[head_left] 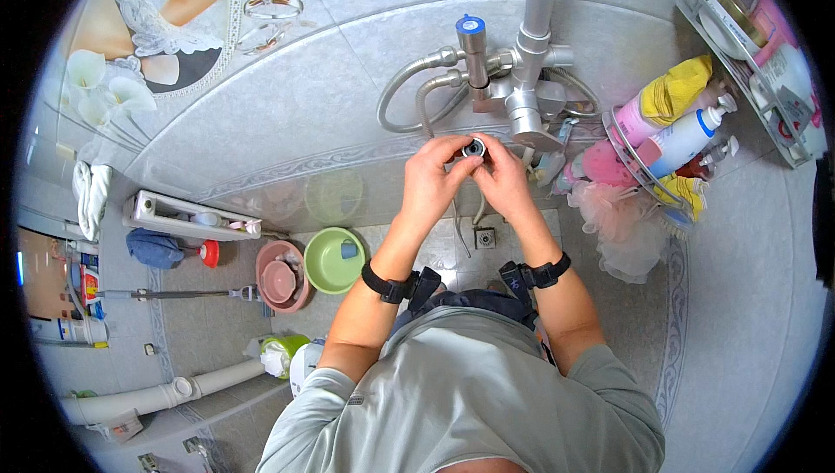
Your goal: The person uses pliers to unscrew and remove parts of a shower head assembly, wipes a component with a cloth, and then reattaches the parts by hand.
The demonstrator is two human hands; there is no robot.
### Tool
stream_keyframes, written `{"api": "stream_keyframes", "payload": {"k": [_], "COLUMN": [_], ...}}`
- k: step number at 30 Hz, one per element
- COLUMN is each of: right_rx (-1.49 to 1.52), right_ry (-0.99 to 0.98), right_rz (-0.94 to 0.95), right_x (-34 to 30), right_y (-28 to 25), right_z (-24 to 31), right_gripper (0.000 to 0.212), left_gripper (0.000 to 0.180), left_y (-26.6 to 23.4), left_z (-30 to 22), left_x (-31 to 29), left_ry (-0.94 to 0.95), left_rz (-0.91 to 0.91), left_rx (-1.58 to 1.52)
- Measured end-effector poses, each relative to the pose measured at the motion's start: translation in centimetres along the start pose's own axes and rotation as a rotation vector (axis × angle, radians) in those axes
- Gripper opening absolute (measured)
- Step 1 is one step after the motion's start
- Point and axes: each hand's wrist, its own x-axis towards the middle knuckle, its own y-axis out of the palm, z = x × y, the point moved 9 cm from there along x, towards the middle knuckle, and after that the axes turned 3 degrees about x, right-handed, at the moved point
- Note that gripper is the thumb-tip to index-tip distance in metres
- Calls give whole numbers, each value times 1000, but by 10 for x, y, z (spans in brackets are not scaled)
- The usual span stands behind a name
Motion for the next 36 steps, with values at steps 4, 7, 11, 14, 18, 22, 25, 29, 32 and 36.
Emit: {"api": "stream_keyframes", "payload": {"k": [4,7,11,14,18,22,25,29,32,36], "right_rx": [22,-1,-30,-34,-47,-2,18,-25,24,131], "right_ry": [-6,-32,-59,-63,-35,-1,11,2,15,-44], "right_rz": [-42,-68,-63,-78,-77,-60,-45,-49,-90,-155], "right_x": [1,3,5,5,5,8,9,11,14,14], "right_y": [-1,-3,-4,-5,-5,-4,-3,-4,-7,-6], "right_z": [-5,-2,2,2,1,-4,-1,-7,-7,-13], "right_gripper": [39,39,39,39,39,39,39,38,38,38], "left_gripper": [28,27,24,24,24,23,21,19,18,18], "left_y": [-1,0,2,3,3,3,2,2,3,9], "left_z": [-2,-4,-20,-20,-18,-9,-10,-17,-23,-17], "left_x": [2,4,3,3,6,8,9,9,14,18], "left_ry": [-12,-8,215,202,185,77,127,217,215,217], "left_rz": [-3,1,-30,-10,-4,-9,-25,-41,-11,-19], "left_rx": [-5,26,249,243,230,130,158,222,227,226]}}
